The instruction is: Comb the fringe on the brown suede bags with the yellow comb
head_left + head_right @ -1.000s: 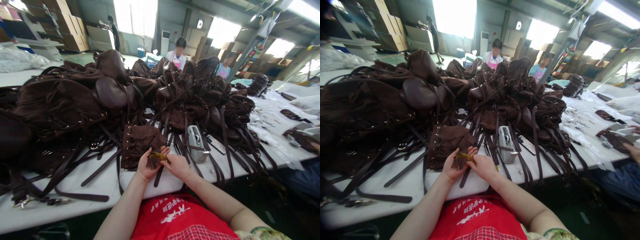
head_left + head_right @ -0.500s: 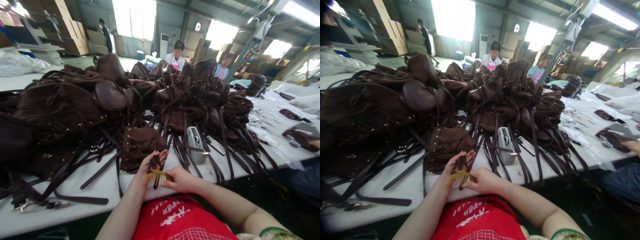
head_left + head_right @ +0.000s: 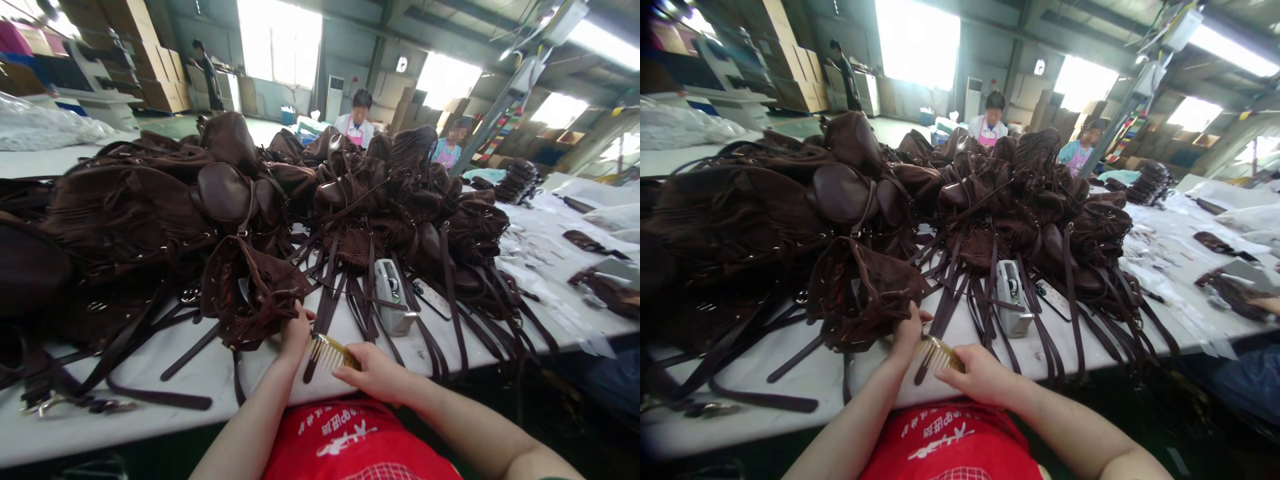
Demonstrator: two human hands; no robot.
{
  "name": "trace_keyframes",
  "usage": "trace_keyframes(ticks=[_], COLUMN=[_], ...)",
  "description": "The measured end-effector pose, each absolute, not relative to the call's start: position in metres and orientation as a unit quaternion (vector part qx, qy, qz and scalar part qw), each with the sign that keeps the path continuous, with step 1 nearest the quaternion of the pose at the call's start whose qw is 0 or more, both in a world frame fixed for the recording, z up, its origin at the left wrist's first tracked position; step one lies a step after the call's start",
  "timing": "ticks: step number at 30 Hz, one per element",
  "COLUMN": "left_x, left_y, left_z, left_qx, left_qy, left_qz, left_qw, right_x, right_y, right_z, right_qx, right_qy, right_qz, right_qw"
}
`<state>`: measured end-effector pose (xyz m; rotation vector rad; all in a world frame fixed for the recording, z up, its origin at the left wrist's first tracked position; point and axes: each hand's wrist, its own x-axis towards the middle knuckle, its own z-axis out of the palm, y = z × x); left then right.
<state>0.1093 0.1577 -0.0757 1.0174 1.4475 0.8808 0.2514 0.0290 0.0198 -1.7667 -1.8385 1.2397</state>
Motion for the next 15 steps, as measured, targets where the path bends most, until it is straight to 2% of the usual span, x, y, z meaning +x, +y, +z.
trace_keyframes(ticks=[10,13,15], left_x=[0.105,0.093,0.087], left_y=[0.182,0.198,0.203], left_z=[-0.074,-0.070,-0.064], left_qx=[0.329,0.272,0.244], left_qy=[0.629,0.603,0.562], left_qz=[0.376,0.394,0.399], left_qw=[0.596,0.638,0.682], right_x=[0.256,0.266,0.275], right_y=[0.020,0.012,0.015], right_z=[0.032,0.036,0.037], right_qx=[-0.601,-0.563,-0.576], right_qy=[-0.625,-0.628,-0.638], right_qz=[0.463,0.504,0.462], right_qw=[0.182,0.188,0.220])
